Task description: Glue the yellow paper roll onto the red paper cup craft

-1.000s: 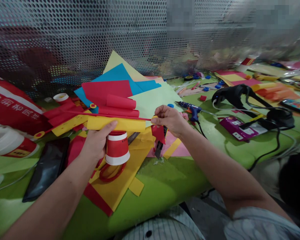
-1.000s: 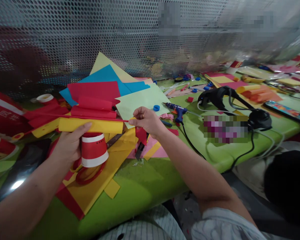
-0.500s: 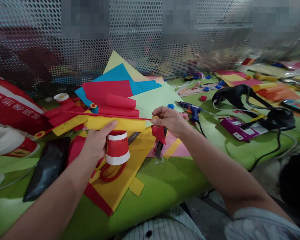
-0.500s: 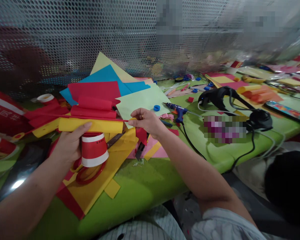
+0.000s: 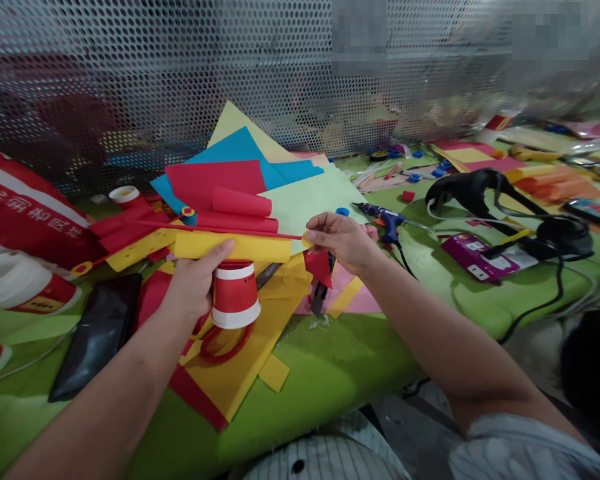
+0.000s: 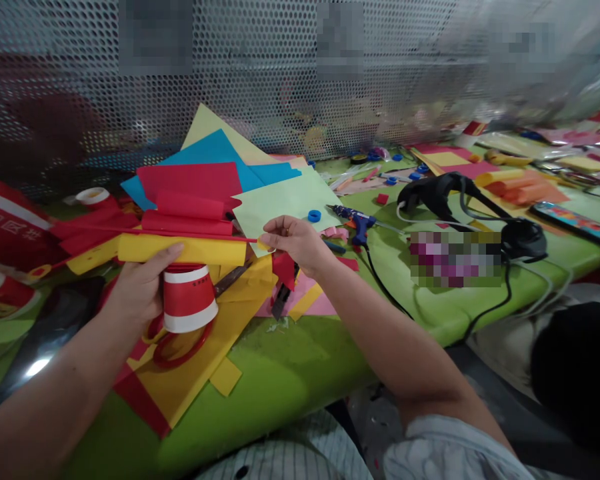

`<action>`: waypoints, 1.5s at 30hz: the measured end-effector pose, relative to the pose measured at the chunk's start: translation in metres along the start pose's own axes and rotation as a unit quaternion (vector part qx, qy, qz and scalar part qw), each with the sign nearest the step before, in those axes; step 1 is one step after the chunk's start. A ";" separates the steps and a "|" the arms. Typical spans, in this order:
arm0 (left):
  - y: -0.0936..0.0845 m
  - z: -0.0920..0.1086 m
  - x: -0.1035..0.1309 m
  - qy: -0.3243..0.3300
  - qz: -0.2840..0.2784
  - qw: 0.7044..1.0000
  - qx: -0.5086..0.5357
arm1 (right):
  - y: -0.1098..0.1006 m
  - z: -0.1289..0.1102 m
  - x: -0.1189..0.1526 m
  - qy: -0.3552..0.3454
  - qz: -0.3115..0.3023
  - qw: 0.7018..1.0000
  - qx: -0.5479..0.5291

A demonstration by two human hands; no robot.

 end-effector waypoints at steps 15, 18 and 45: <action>0.001 0.004 0.001 0.003 -0.007 1.000 0.021 | 0.007 0.007 0.007 0.059 -0.029 0.998 -0.020; 0.003 0.005 0.001 0.015 -0.015 0.999 0.025 | 0.006 0.008 0.007 0.059 -0.016 0.998 -0.028; 0.002 0.010 -0.002 0.045 -0.026 0.998 0.025 | -0.001 0.010 0.008 0.068 0.009 0.997 -0.030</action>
Point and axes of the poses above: each hand's wrist, its own x-axis away from the middle knuckle, its own y-axis out of the palm, z = x × y, the point moved 10 cm from there along -x, towards the middle knuckle, and after that the axes turned 14 degrees about -x, right-handed, at the moved point
